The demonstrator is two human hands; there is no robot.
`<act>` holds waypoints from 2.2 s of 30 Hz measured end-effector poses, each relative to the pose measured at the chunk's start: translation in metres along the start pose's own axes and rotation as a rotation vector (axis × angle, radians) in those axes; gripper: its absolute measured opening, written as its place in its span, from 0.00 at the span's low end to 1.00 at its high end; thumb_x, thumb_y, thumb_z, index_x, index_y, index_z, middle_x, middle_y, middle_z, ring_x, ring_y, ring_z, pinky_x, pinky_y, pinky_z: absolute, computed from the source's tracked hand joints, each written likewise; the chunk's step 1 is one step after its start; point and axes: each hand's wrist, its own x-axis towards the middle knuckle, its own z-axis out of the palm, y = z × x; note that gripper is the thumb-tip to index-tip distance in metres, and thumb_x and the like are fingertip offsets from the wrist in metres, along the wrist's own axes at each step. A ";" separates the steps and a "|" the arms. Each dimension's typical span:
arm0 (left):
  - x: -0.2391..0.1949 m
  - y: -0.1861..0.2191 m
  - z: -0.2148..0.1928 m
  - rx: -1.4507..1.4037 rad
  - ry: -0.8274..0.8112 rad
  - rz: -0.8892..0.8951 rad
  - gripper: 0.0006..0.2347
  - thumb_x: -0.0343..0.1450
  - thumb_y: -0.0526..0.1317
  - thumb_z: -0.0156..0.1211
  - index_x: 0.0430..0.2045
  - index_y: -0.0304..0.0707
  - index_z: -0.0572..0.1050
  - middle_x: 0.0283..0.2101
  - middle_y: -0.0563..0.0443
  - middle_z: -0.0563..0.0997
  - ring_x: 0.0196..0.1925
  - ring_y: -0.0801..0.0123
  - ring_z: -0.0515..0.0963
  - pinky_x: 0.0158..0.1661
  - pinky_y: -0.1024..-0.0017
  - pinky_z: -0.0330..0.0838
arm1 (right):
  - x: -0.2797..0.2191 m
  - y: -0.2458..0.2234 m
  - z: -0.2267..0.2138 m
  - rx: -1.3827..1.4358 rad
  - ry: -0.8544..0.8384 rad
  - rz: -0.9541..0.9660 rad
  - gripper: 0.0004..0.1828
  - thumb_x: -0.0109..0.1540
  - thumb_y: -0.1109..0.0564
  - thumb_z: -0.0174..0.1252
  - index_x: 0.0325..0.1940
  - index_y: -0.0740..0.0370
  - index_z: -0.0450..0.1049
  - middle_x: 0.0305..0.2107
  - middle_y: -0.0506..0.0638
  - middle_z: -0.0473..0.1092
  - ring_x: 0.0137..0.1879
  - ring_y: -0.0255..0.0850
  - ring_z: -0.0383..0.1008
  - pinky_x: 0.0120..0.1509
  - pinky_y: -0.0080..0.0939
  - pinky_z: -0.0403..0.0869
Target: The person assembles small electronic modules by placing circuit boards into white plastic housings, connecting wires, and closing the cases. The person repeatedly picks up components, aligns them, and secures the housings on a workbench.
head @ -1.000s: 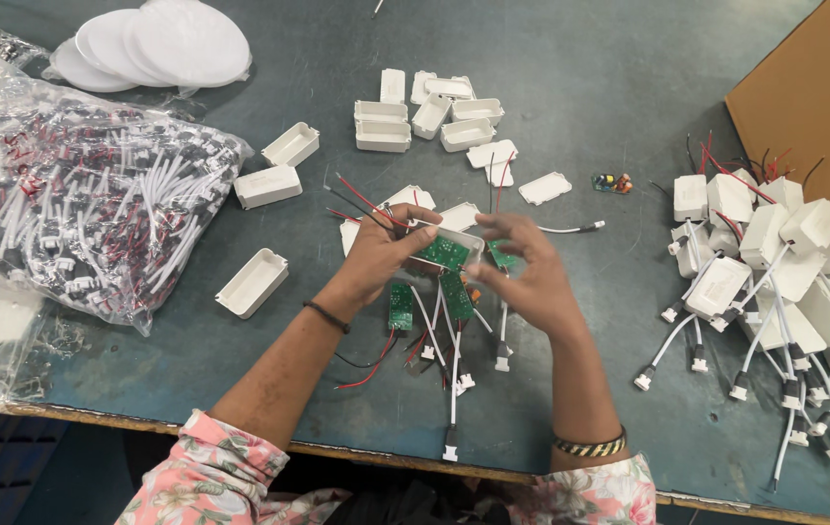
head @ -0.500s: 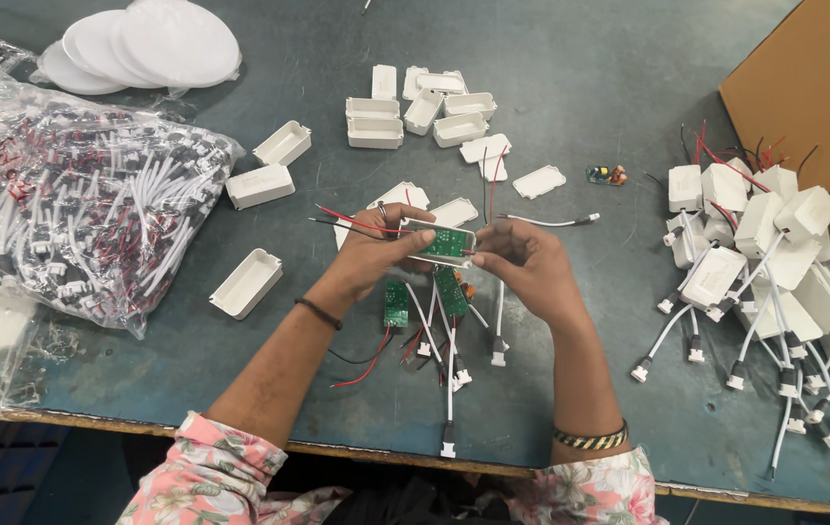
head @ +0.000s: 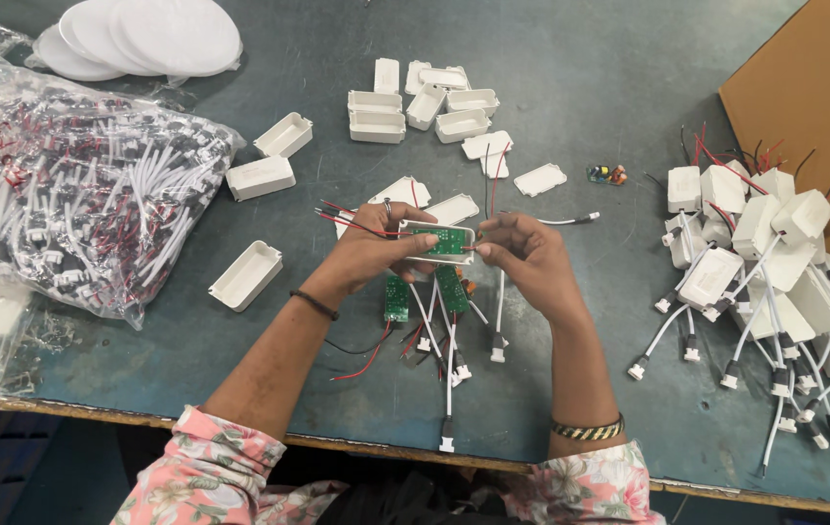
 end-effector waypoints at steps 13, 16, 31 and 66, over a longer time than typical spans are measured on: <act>-0.001 0.007 -0.004 0.059 0.008 -0.028 0.19 0.66 0.39 0.70 0.47 0.24 0.77 0.35 0.41 0.86 0.28 0.68 0.87 0.21 0.79 0.78 | 0.000 0.008 0.011 -0.331 0.151 -0.213 0.11 0.63 0.63 0.65 0.49 0.66 0.77 0.37 0.48 0.80 0.41 0.31 0.78 0.44 0.32 0.75; 0.000 0.005 -0.007 0.045 -0.014 -0.033 0.19 0.66 0.39 0.70 0.47 0.23 0.77 0.34 0.41 0.86 0.27 0.69 0.87 0.20 0.79 0.76 | 0.001 0.013 0.014 -0.341 0.184 -0.166 0.10 0.63 0.63 0.66 0.48 0.66 0.78 0.34 0.49 0.79 0.38 0.31 0.77 0.42 0.32 0.74; 0.001 -0.006 -0.006 -0.152 0.014 0.029 0.16 0.66 0.38 0.72 0.46 0.32 0.79 0.28 0.52 0.82 0.20 0.77 0.78 0.18 0.81 0.65 | -0.005 -0.002 0.013 0.574 -0.385 0.147 0.32 0.68 0.58 0.57 0.75 0.68 0.60 0.52 0.58 0.73 0.51 0.44 0.78 0.50 0.40 0.76; -0.007 -0.016 0.037 -0.094 -0.343 -0.131 0.13 0.65 0.32 0.65 0.43 0.28 0.80 0.33 0.53 0.84 0.30 0.78 0.81 0.30 0.78 0.75 | -0.007 0.022 -0.016 0.442 -0.157 -0.057 0.13 0.64 0.61 0.65 0.51 0.71 0.79 0.43 0.49 0.77 0.45 0.34 0.74 0.50 0.35 0.71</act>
